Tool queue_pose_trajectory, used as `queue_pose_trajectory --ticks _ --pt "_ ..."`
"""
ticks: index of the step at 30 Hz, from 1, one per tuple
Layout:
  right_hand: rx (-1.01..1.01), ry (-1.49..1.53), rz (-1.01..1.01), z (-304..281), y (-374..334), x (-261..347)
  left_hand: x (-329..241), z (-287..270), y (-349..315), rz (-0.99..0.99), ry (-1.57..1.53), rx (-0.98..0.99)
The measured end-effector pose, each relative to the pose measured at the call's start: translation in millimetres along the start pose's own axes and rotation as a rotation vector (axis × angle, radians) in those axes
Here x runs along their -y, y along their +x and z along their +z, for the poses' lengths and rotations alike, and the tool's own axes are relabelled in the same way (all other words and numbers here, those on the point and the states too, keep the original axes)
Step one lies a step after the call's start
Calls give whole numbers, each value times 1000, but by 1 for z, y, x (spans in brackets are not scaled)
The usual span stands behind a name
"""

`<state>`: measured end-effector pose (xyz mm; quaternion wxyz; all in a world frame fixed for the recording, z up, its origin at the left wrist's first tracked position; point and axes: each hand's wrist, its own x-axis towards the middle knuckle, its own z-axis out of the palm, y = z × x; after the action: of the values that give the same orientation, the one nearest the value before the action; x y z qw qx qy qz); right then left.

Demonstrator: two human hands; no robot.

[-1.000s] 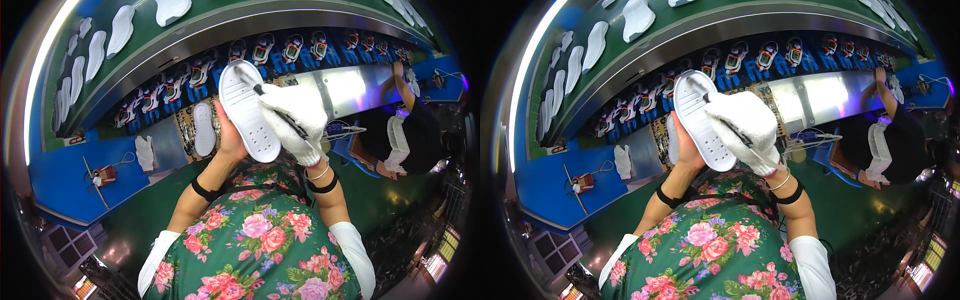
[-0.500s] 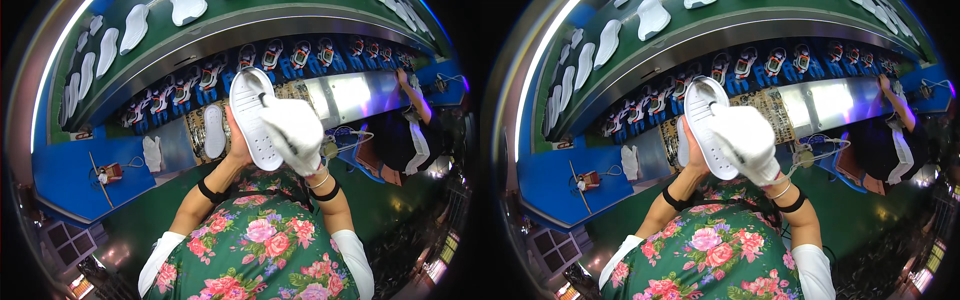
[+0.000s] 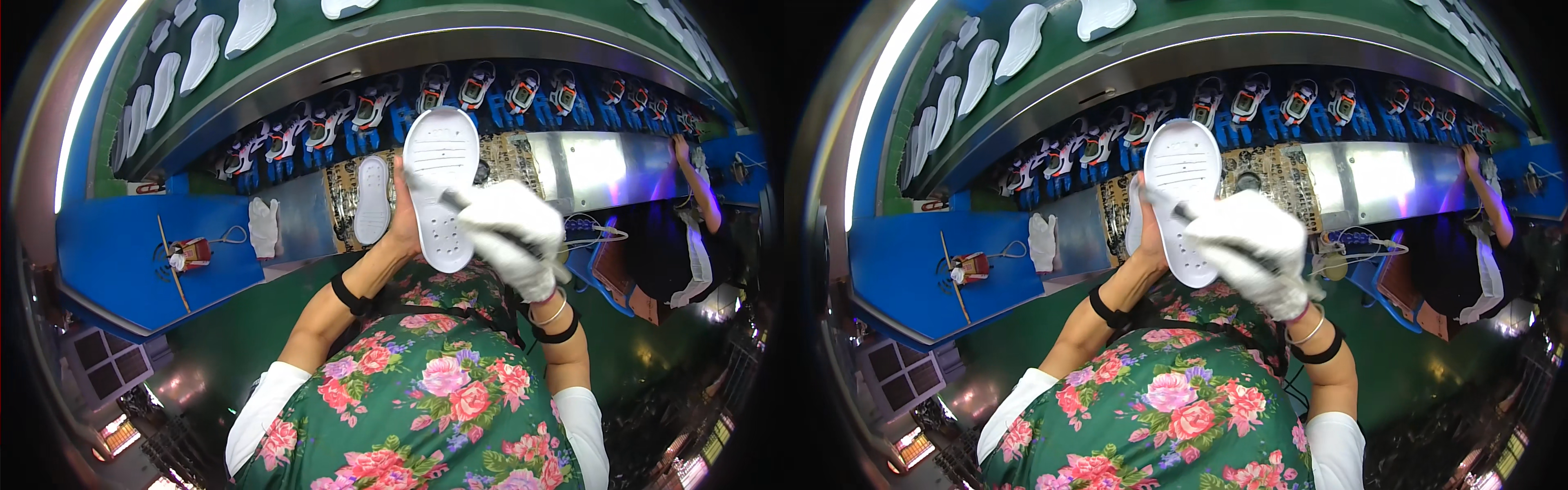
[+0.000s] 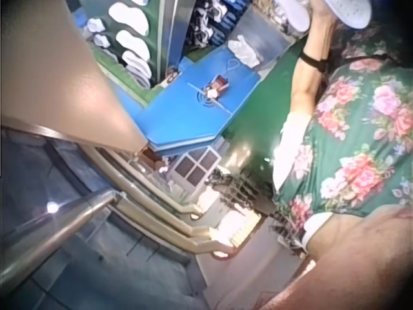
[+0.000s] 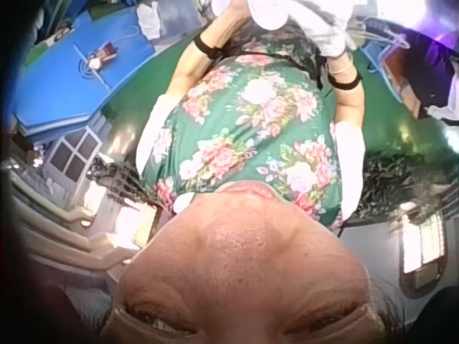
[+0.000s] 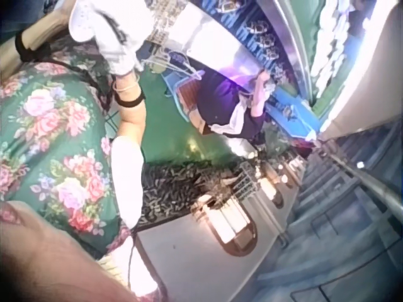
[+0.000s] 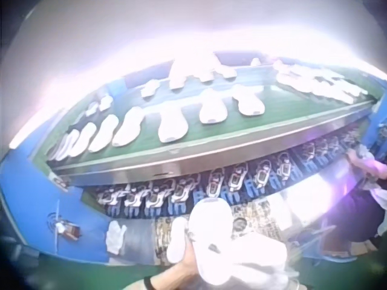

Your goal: Brushing liquid onto shoe soles in a manufacturing line.

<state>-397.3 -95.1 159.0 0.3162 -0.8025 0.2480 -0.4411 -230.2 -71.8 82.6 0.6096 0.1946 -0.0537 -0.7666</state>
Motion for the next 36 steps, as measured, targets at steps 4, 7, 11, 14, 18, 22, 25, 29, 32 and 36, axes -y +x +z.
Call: queue_pose_trajectory --ticks 4,7,11,14,18,22,25,29,32,36 --pt "-92 -198 -35 1 2 1 -1 3 5 -61 -17 39" --pt "74 -84 -126 10 -3 6 -4 -1 7 15 52 57" --pt "-90 -47 -7 -2 -3 -9 -7 -7 15 -16 62 103" --pt "47 -267 -177 0 -3 0 -14 -16 23 -6 157 165" --pt "52 67 -63 4 -7 2 -18 -9 25 -41 61 280" --pt "-12 -122 -131 4 -10 4 -23 -7 34 -15 122 303" --pt "68 -102 -156 -1 -15 4 -22 -7 39 -37 80 325" --pt "-67 -46 -88 -8 -18 -11 -24 -5 44 -58 34 334" --pt "34 -135 -187 -1 -29 -1 -24 5 49 -67 75 315" --pt "63 162 -20 -14 -29 0 -30 3 54 -104 149 312"
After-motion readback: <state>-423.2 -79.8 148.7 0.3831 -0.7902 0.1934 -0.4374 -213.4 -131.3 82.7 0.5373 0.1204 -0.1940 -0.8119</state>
